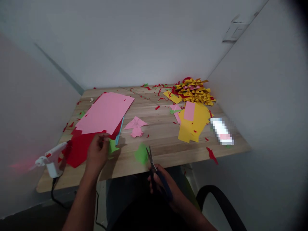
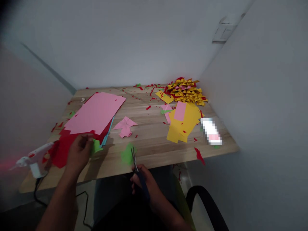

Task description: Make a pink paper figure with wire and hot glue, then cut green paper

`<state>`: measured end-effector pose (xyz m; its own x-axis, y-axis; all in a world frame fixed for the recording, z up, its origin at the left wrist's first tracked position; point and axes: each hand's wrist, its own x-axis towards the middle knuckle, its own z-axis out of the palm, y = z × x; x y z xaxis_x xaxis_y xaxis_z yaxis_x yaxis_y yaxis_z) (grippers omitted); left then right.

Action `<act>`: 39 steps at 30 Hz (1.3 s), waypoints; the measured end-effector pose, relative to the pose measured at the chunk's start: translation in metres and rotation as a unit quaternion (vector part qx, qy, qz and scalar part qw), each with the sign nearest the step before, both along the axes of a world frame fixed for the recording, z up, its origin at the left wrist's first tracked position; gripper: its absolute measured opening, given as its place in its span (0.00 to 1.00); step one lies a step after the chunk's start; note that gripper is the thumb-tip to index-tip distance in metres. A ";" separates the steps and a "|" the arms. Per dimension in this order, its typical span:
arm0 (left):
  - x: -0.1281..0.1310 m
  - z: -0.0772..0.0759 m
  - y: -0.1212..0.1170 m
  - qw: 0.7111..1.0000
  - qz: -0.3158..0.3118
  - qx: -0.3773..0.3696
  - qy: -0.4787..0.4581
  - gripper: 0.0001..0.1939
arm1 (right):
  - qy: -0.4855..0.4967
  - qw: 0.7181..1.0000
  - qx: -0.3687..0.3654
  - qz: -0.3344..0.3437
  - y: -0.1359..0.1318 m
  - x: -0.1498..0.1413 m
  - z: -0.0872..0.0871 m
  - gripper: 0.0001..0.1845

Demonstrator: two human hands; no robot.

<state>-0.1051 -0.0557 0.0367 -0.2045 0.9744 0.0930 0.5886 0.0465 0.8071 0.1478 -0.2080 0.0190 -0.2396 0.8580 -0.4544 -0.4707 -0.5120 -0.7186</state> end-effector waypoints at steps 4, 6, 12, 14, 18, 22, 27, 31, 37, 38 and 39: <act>-0.015 0.004 0.018 0.990 0.070 0.027 0.123 0.15 | -0.120 0.991 0.053 -0.027 0.007 0.005 -0.003 0.23; -0.011 0.006 0.018 0.975 0.094 0.078 0.185 0.13 | -0.201 0.973 0.098 -0.058 0.012 0.012 -0.007 0.20; 0.054 -0.019 -0.023 0.974 -0.062 0.088 0.200 0.15 | -0.578 0.763 0.257 -0.131 0.059 0.038 -0.026 0.24; 0.077 -0.033 -0.037 0.963 -0.114 0.040 0.240 0.20 | -0.613 0.729 0.281 -0.120 0.084 0.042 -0.033 0.24; 0.094 -0.046 -0.044 0.940 -0.127 -0.023 0.316 0.19 | -0.647 0.686 0.314 -0.108 0.139 0.042 -0.044 0.25; 0.085 -0.054 -0.040 0.959 -0.151 -0.004 0.240 0.10 | -0.661 0.649 0.366 -0.094 0.204 0.035 -0.051 0.25; 0.077 -0.070 -0.045 0.995 -0.080 0.001 0.065 0.09 | -0.670 0.623 0.388 -0.110 0.277 0.023 -0.060 0.27; 0.078 -0.072 -0.049 0.998 -0.011 0.025 -0.058 0.17 | -0.680 0.632 0.345 -0.135 0.295 0.027 -0.070 0.27; 0.084 -0.064 -0.043 0.994 -0.053 -0.009 -0.093 0.11 | -0.667 0.649 0.330 -0.157 0.289 0.033 -0.070 0.22; 0.086 -0.063 -0.040 0.991 -0.062 -0.010 -0.115 0.10 | -0.661 0.653 0.330 -0.166 0.288 0.033 -0.069 0.22; 0.088 -0.063 -0.037 0.988 -0.071 -0.008 -0.139 0.09 | -0.654 0.658 0.330 -0.177 0.288 0.033 -0.069 0.22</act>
